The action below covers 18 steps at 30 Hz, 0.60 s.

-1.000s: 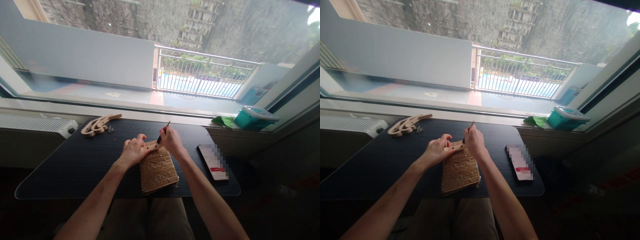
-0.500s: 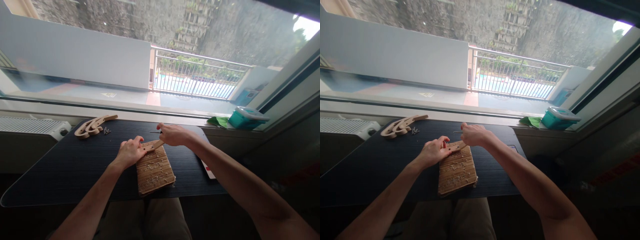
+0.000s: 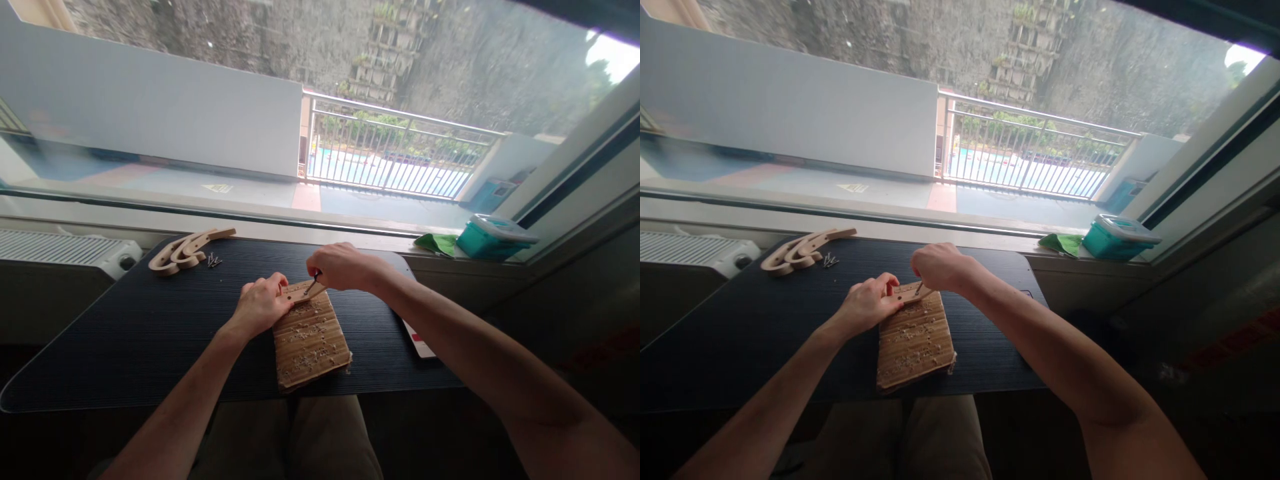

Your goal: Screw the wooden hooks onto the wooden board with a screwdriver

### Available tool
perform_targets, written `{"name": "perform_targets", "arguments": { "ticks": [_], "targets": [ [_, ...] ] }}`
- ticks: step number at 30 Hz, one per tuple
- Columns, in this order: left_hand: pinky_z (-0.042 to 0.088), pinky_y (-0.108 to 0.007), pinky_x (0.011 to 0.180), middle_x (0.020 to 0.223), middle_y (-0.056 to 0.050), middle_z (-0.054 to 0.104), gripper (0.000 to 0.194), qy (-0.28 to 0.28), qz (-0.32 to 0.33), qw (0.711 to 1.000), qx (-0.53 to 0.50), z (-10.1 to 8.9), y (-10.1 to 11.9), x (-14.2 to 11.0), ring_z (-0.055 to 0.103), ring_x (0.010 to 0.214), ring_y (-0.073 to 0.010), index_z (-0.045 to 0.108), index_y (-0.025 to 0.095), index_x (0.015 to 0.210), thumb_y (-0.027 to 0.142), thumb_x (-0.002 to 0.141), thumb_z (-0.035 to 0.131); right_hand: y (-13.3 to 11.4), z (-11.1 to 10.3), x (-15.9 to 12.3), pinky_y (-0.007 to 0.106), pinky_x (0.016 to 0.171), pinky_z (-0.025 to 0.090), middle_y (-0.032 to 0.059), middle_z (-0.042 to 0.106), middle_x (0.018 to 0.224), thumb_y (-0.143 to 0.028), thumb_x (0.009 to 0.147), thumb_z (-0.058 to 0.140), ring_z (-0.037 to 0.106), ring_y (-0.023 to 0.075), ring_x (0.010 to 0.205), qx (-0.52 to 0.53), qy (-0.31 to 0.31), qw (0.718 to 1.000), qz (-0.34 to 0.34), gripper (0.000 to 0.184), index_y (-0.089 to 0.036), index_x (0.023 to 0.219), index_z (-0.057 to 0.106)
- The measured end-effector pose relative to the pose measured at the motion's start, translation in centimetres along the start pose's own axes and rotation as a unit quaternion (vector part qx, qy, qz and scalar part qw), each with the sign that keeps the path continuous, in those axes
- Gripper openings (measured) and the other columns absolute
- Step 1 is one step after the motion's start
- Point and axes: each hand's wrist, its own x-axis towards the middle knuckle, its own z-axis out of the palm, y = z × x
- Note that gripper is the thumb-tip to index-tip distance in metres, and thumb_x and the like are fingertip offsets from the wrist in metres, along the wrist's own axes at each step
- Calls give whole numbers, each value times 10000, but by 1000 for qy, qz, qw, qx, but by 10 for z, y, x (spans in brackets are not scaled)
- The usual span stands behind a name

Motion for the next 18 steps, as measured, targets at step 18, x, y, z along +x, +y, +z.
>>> {"name": "perform_targets", "arguments": {
  "ticks": [18],
  "targets": [
    [381,-349,769,830,-11,660,214,-8,-2,1000,10,1,-1,2,613,863,-237,530,231,862,380,717,585,-9,-5,10,259,585,343,75,693,949,-77,756,511,582,156,792,-31,-33,999,-11,293,-163,966,696]
  ]
}}
